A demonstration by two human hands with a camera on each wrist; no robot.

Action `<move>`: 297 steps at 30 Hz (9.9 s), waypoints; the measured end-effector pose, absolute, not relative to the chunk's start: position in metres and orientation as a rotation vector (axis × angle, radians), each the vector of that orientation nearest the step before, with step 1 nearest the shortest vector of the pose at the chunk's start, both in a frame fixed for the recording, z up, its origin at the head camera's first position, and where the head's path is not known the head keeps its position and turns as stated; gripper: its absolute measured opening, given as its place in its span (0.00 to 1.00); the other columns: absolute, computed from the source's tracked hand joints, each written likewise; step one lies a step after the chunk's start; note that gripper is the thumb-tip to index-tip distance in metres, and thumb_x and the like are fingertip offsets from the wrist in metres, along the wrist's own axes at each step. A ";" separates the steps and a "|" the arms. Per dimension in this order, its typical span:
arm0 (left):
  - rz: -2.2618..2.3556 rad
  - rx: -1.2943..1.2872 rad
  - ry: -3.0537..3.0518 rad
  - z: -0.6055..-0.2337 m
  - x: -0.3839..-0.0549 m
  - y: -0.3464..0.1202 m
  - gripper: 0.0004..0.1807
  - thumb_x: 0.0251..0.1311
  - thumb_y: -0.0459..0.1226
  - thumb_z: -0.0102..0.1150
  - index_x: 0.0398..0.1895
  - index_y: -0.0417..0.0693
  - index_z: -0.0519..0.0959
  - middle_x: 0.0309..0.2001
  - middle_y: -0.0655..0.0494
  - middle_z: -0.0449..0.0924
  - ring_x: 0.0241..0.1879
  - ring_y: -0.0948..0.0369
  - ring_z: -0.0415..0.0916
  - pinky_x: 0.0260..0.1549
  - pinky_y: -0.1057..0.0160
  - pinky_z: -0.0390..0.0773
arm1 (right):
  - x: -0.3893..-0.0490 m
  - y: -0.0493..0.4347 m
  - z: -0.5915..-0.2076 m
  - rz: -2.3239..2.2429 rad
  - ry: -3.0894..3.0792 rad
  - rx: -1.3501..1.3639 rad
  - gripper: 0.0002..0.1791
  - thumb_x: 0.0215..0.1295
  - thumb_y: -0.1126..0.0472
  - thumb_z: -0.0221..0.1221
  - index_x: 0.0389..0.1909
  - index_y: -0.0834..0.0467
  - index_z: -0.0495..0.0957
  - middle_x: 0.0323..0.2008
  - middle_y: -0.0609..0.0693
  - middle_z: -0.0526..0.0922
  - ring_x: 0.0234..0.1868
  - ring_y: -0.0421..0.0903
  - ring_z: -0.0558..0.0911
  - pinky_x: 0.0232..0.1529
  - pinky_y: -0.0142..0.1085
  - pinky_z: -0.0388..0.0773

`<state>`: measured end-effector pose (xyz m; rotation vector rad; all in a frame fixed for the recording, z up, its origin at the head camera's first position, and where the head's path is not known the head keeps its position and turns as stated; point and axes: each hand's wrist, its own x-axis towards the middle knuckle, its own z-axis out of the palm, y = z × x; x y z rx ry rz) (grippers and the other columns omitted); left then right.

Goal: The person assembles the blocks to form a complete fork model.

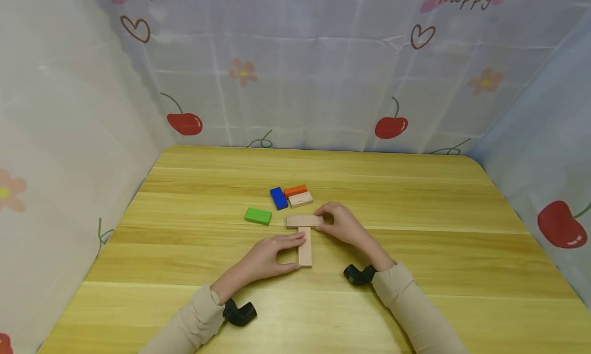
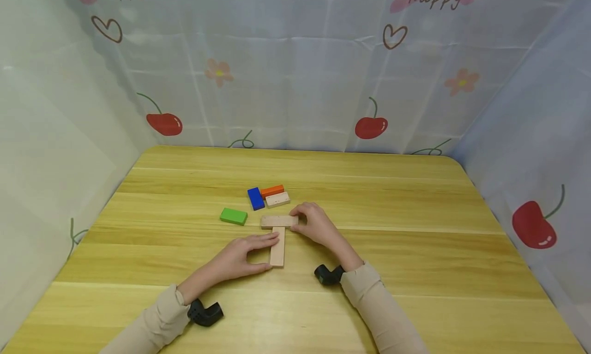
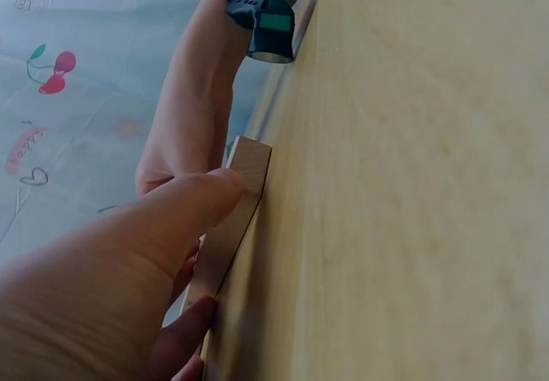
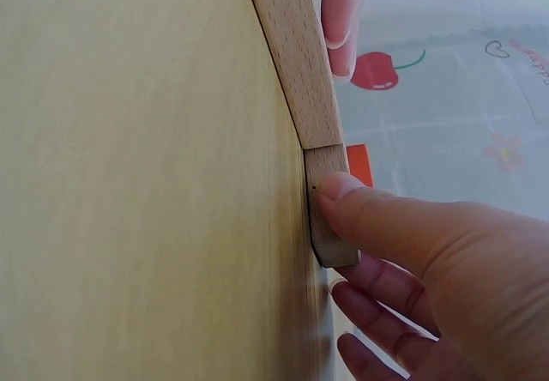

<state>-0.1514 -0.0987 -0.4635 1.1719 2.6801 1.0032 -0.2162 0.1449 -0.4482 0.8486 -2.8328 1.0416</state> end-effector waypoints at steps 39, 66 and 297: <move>0.974 1.123 2.726 -0.466 -0.170 -0.099 0.44 0.57 0.57 0.58 0.71 0.47 0.57 0.71 0.56 0.52 0.70 0.57 0.39 0.65 0.49 0.43 | -0.285 0.135 -0.442 1.035 -2.947 0.977 0.25 0.60 0.61 0.64 0.57 0.67 0.73 0.62 0.65 0.65 0.64 0.62 0.61 0.63 0.52 0.55; 0.957 1.100 2.720 -0.467 -0.170 -0.098 0.43 0.56 0.58 0.59 0.70 0.46 0.59 0.71 0.56 0.53 0.70 0.58 0.38 0.65 0.51 0.42 | -0.278 0.149 -0.445 1.905 -2.742 0.603 0.21 0.68 0.65 0.54 0.61 0.64 0.68 0.53 0.64 0.76 0.55 0.55 0.74 0.52 0.47 0.71; 0.747 1.233 2.659 -0.465 -0.167 -0.093 0.53 0.53 0.65 0.54 0.74 0.47 0.48 0.74 0.56 0.39 0.71 0.59 0.29 0.65 0.50 0.35 | -0.277 0.167 -0.437 1.800 -2.832 0.366 0.17 0.71 0.63 0.51 0.51 0.72 0.76 0.33 0.57 0.80 0.30 0.46 0.79 0.34 0.36 0.79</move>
